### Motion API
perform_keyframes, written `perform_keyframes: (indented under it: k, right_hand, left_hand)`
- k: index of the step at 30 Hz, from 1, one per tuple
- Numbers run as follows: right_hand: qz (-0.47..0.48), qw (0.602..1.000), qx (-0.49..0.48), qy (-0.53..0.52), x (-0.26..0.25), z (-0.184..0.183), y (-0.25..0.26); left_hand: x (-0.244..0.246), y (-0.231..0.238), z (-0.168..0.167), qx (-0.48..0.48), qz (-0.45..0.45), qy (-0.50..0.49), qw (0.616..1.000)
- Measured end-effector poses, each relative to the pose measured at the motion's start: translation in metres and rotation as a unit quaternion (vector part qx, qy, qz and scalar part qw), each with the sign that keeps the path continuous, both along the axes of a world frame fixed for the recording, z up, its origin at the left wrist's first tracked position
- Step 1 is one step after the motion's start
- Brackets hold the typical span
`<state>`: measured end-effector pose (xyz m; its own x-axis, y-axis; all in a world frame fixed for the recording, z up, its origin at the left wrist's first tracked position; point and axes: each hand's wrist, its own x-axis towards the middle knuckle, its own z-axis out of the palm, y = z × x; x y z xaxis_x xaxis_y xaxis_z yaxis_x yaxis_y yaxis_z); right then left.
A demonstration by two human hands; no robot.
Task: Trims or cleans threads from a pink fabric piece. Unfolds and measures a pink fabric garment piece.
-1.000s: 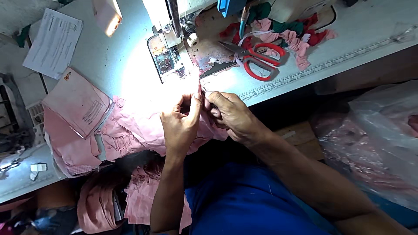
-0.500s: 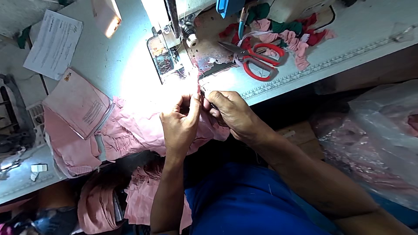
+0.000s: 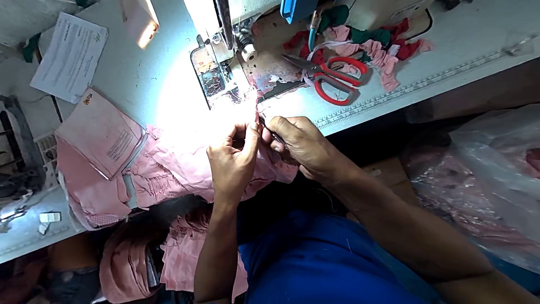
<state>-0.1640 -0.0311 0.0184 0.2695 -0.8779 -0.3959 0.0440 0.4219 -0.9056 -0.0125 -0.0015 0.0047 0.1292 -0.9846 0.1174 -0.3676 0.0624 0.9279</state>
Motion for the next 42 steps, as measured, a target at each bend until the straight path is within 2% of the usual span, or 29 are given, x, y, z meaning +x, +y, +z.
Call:
perform_keyframes:
  k: [8,14,17,20,22,31,33,35,37,41,42]
  right_hand:
    - [-0.005,1.000,0.000,0.012,0.002,-0.005,-0.006]
    - [0.002,0.999,0.031,-0.036,0.001,-0.008,0.002]
    - [0.037,0.998,-0.038,0.046,-0.007,-0.005,0.008]
    - [-0.005,0.972,-0.181,0.151,-0.008,-0.008,0.009]
    - [-0.020,0.950,-0.256,0.176,-0.006,-0.013,0.001]
    - [-0.018,0.911,-0.347,0.221,0.003,-0.006,0.003]
    - [-0.025,0.933,-0.313,0.174,0.005,-0.010,-0.002]
    - [-0.036,0.975,-0.213,0.051,0.008,-0.014,-0.008]
    - [-0.051,0.990,-0.132,-0.025,0.010,-0.016,-0.010]
    - [-0.021,0.979,-0.189,0.076,-0.003,-0.006,0.006]
    - [-0.011,0.980,-0.189,0.067,-0.006,0.001,0.012]
  left_hand:
    - [0.001,0.001,0.001,0.006,-0.001,-0.005,1.000]
    - [0.004,0.002,-0.002,0.016,0.004,0.023,1.000]
    - [0.006,0.002,-0.002,0.018,0.011,0.028,0.999]
    - [0.006,0.001,-0.002,0.012,0.012,0.028,0.999]
    - [0.005,0.000,-0.002,0.002,0.003,0.034,0.999]
    - [0.015,-0.004,0.010,-0.010,-0.003,0.014,1.000]
    - [0.015,-0.005,0.010,-0.018,0.004,0.009,1.000]
    - [0.012,-0.004,0.010,-0.019,0.005,0.035,0.999]
    - [0.012,-0.005,0.008,-0.009,-0.005,0.077,0.997]
    - [0.014,-0.004,0.005,-0.005,-0.008,0.085,0.996]
    - [0.014,-0.003,0.006,-0.001,0.000,0.072,0.997]
